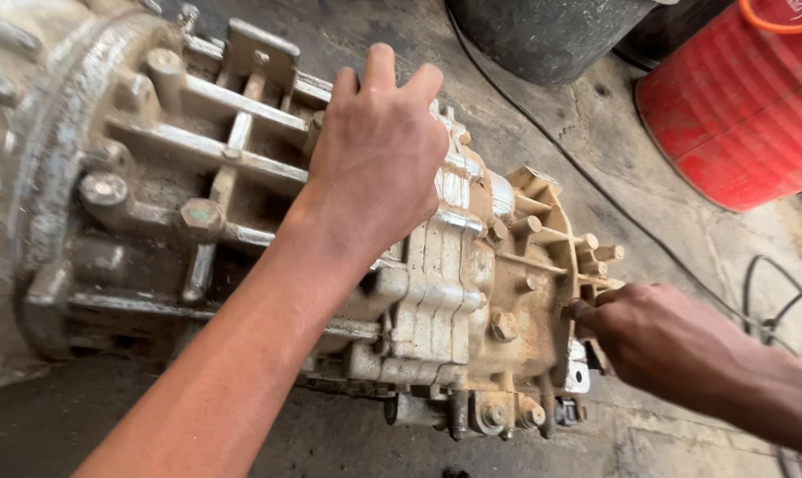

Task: The person uses a small metal scraper to remove dirt and grime from the surface of a large, dirty mechanical component resting on the floor. They repeatedly scrape the same area while holding the component steady with their other hand.

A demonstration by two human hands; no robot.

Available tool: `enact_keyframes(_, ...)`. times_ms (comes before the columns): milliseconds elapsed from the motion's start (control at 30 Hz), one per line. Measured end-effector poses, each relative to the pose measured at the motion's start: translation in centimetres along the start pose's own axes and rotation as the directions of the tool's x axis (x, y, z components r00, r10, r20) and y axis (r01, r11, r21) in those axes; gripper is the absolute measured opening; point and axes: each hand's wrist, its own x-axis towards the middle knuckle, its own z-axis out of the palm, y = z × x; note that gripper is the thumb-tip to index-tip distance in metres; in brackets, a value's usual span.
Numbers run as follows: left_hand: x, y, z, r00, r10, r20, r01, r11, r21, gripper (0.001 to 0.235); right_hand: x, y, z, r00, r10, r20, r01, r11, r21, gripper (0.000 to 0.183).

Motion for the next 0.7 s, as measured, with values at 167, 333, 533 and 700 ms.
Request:
enact_keyframes(167, -0.1, 0.2, 0.8, 0.997, 0.019, -0.068, -0.014, 0.998, 0.067, 0.014, -0.9, -1.5, -1.5, 0.992, -0.118, -0.053, 0.116, 0.993, -0.038, 0.038)
enact_keyframes(333, 0.0, -0.2, -0.2, 0.998, 0.005, -0.062, 0.002, 0.994, 0.106, 0.013, -2.8, -3.2, -0.6, 0.995, -0.094, 0.028, 0.095, 0.993, -0.072, 0.049)
enact_keyframes(533, -0.1, 0.7, -0.9, 0.998, -0.018, -0.053, 0.022, 0.998, 0.066, 0.014, -2.0, -2.0, 0.8, 0.992, -0.114, -0.054, 0.107, 0.988, -0.112, 0.035)
enact_keyframes(700, 0.1, 0.6, -0.2, 0.999, -0.006, -0.032, 0.009, 0.994, 0.11, 0.015, -0.9, 0.4, 1.9, 0.968, -0.146, -0.203, 0.108, 0.976, -0.187, 0.033)
